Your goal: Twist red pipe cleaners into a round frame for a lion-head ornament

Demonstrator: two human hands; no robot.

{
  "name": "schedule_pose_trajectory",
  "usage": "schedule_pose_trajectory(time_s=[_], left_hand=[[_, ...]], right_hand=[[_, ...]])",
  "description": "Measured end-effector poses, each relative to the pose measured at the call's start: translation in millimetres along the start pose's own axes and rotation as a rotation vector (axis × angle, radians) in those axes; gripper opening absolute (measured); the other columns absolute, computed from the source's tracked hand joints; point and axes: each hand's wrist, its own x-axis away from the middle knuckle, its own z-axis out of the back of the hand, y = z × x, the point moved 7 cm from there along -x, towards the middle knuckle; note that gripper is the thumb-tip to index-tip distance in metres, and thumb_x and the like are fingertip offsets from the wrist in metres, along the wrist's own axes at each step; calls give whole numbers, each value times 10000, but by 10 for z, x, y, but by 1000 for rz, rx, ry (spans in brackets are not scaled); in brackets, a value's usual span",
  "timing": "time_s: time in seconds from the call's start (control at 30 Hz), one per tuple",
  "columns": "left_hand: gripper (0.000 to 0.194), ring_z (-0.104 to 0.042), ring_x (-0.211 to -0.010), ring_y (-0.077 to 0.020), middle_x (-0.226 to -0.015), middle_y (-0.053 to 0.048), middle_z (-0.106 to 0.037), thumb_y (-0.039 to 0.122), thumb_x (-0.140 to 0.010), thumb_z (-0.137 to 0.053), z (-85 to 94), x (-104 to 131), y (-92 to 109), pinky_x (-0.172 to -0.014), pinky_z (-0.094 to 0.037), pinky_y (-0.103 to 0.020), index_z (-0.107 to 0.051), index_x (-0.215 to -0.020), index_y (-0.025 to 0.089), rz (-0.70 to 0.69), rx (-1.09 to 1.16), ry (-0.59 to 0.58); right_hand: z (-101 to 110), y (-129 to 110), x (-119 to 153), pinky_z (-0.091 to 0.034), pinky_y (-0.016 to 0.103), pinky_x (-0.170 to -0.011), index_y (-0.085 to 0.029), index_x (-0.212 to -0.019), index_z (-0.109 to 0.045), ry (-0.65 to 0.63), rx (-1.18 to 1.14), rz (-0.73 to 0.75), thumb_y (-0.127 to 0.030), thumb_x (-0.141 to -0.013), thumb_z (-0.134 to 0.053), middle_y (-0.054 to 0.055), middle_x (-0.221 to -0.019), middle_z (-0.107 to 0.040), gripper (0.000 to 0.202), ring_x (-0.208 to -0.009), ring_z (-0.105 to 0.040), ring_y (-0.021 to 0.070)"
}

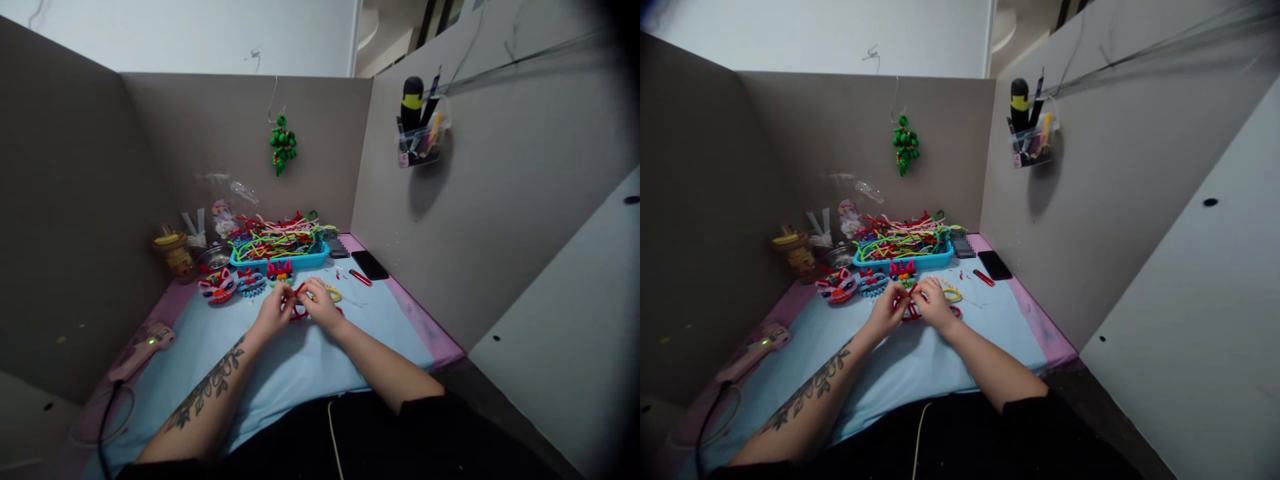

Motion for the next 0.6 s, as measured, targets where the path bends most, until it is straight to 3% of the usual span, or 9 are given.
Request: schedule_pose_trajectory(time_s=[0.13,0.33,0.6], left_hand=[[126,-483,-681,-112,-745,20,-477,237,-802,-519,38,-25,-59,-650,-396,-244,-408,-847,200,96,168,45],[280,-457,-605,-84,-664,60,-450,304,-737,-623,29,-52,-130,-591,-364,-209,-391,-851,197,248,532,60],[303,-472,-616,-88,-671,52,-475,328,-739,-638,-28,-35,-158,-601,-371,-217,-394,-858,194,254,594,9]], right_hand=[[45,-47,27,-390,356,-827,-217,-824,-606,29,16,48,-220,-829,-533,29,-814,-614,73,-854,-528,189],[50,-199,109,-307,434,-984,-270,-955,-638,-7,170,273,-173,-830,-528,28,-957,-661,192,-977,-533,198],[16,-150,109,-315,439,-989,-257,-951,-644,-4,218,267,-170,-839,-511,29,-931,-673,195,-939,-550,190]])
